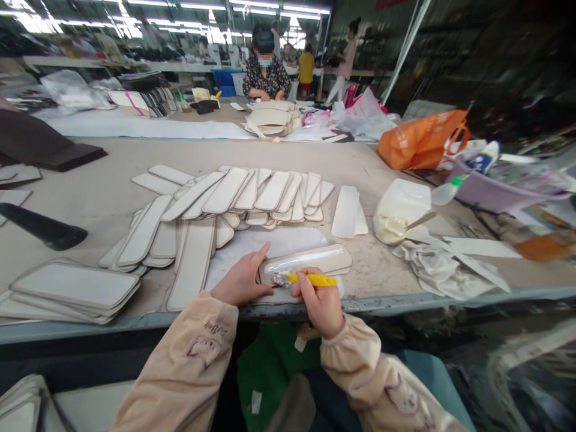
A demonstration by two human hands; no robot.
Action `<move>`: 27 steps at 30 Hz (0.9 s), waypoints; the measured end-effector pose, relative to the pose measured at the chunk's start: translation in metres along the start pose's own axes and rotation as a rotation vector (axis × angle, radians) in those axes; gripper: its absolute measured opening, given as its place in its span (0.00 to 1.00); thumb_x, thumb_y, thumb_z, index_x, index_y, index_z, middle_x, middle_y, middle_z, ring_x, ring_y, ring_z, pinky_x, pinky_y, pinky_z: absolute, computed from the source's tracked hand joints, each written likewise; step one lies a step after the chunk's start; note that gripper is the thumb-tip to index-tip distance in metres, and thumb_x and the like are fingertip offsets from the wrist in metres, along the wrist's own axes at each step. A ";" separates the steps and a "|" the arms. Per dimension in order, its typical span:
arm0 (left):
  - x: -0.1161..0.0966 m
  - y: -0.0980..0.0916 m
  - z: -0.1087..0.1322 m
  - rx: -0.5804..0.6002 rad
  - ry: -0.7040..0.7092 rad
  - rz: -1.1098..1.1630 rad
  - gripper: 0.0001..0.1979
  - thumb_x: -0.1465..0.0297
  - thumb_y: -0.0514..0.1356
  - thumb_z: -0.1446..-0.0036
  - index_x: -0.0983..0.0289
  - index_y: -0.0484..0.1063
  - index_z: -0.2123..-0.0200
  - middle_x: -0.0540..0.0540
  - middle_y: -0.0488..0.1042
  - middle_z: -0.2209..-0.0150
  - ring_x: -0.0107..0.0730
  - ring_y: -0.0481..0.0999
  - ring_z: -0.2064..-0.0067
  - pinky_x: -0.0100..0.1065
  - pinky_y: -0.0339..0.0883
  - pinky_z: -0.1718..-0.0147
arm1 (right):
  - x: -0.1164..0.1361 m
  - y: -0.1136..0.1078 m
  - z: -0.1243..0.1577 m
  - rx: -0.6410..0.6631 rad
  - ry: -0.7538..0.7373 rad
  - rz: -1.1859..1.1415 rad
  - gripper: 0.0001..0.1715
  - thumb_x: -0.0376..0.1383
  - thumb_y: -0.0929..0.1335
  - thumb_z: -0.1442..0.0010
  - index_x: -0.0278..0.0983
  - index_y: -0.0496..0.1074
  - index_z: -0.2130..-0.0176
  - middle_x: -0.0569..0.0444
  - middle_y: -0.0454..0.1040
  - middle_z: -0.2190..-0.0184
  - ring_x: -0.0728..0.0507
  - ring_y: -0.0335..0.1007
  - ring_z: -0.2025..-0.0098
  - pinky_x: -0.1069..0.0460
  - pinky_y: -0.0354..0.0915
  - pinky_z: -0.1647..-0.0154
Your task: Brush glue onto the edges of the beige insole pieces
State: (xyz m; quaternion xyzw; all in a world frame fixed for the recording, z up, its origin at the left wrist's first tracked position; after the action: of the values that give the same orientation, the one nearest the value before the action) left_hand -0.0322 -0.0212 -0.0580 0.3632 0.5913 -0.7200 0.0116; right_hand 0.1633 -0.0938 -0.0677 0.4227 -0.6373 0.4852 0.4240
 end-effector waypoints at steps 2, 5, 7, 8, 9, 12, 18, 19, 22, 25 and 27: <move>-0.001 -0.001 -0.001 0.009 0.000 -0.008 0.54 0.62 0.69 0.58 0.66 0.45 0.32 0.61 0.68 0.43 0.47 0.66 0.42 0.43 0.58 0.42 | -0.002 -0.012 -0.002 -0.044 0.007 0.069 0.16 0.45 0.61 0.35 0.37 0.70 0.63 0.58 0.73 0.80 0.49 0.70 0.78 0.54 0.66 0.72; -0.005 -0.004 -0.001 0.027 -0.006 -0.014 0.53 0.62 0.68 0.58 0.66 0.44 0.32 0.60 0.69 0.44 0.47 0.67 0.43 0.42 0.59 0.42 | -0.008 -0.037 -0.008 -0.140 0.025 0.185 0.19 0.46 0.61 0.35 0.36 0.72 0.65 0.56 0.74 0.79 0.49 0.70 0.78 0.54 0.65 0.72; -0.007 -0.005 -0.001 0.032 -0.015 -0.017 0.53 0.62 0.68 0.57 0.66 0.44 0.32 0.60 0.69 0.44 0.47 0.67 0.43 0.42 0.59 0.43 | -0.014 -0.055 -0.012 -0.205 0.027 0.277 0.21 0.47 0.61 0.35 0.36 0.73 0.68 0.54 0.76 0.76 0.49 0.71 0.77 0.54 0.65 0.70; -0.008 -0.006 -0.001 0.034 -0.017 -0.019 0.53 0.62 0.67 0.57 0.66 0.44 0.32 0.60 0.69 0.44 0.47 0.67 0.43 0.42 0.59 0.43 | -0.017 -0.063 -0.014 -0.234 0.029 0.323 0.23 0.48 0.61 0.35 0.36 0.73 0.70 0.53 0.77 0.75 0.49 0.71 0.77 0.54 0.65 0.69; -0.008 -0.006 -0.001 0.035 -0.018 -0.021 0.52 0.62 0.67 0.56 0.66 0.44 0.32 0.60 0.69 0.44 0.47 0.67 0.43 0.43 0.58 0.43 | -0.019 -0.071 -0.016 -0.262 0.033 0.364 0.24 0.48 0.60 0.35 0.36 0.73 0.71 0.53 0.77 0.74 0.49 0.72 0.76 0.54 0.65 0.69; -0.008 -0.006 -0.002 0.035 -0.013 -0.035 0.51 0.61 0.66 0.55 0.65 0.45 0.32 0.60 0.69 0.45 0.48 0.67 0.43 0.44 0.58 0.43 | -0.025 -0.091 -0.021 -0.336 0.052 0.454 0.26 0.49 0.59 0.35 0.35 0.73 0.73 0.52 0.77 0.76 0.48 0.73 0.76 0.54 0.64 0.69; -0.004 -0.004 -0.002 0.036 0.005 -0.052 0.50 0.59 0.65 0.54 0.64 0.45 0.32 0.60 0.70 0.46 0.48 0.68 0.45 0.44 0.59 0.44 | -0.025 -0.110 -0.024 -0.441 0.062 0.517 0.23 0.49 0.60 0.35 0.35 0.73 0.63 0.54 0.75 0.80 0.46 0.74 0.77 0.53 0.64 0.71; -0.004 -0.004 -0.002 0.037 0.005 -0.055 0.50 0.59 0.65 0.54 0.64 0.44 0.32 0.60 0.70 0.46 0.48 0.68 0.44 0.45 0.59 0.44 | -0.025 -0.112 -0.024 -0.463 0.052 0.512 0.24 0.50 0.60 0.35 0.34 0.72 0.62 0.54 0.75 0.80 0.45 0.74 0.77 0.52 0.64 0.71; -0.005 -0.005 -0.002 0.040 0.006 -0.056 0.50 0.59 0.65 0.53 0.65 0.43 0.32 0.61 0.69 0.45 0.48 0.68 0.44 0.45 0.59 0.43 | -0.029 -0.114 -0.025 -0.510 0.006 0.498 0.24 0.50 0.60 0.35 0.33 0.71 0.58 0.53 0.76 0.79 0.45 0.74 0.76 0.52 0.65 0.72; -0.006 -0.005 -0.002 0.045 -0.002 -0.048 0.50 0.60 0.65 0.53 0.66 0.44 0.32 0.61 0.69 0.45 0.48 0.67 0.44 0.45 0.59 0.43 | -0.035 -0.111 -0.025 -0.485 -0.063 0.570 0.21 0.47 0.60 0.34 0.34 0.71 0.58 0.53 0.76 0.77 0.46 0.74 0.75 0.53 0.65 0.72; -0.006 -0.005 -0.002 0.044 -0.003 -0.041 0.49 0.61 0.65 0.53 0.65 0.45 0.33 0.62 0.69 0.45 0.48 0.67 0.44 0.46 0.59 0.43 | -0.036 -0.102 -0.022 -0.445 -0.151 0.658 0.18 0.44 0.61 0.34 0.34 0.72 0.59 0.53 0.77 0.75 0.46 0.74 0.75 0.53 0.64 0.72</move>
State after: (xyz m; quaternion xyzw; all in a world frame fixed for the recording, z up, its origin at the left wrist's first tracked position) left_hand -0.0292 -0.0205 -0.0507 0.3500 0.5827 -0.7334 -0.0103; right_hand 0.2729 -0.0849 -0.0717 0.1286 -0.8574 0.4130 0.2789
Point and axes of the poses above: each hand's wrist, its own z-axis away from the middle knuckle, its own y-axis out of the palm, x = y × z, the point moved 1 cm from there along -z, towards the middle knuckle
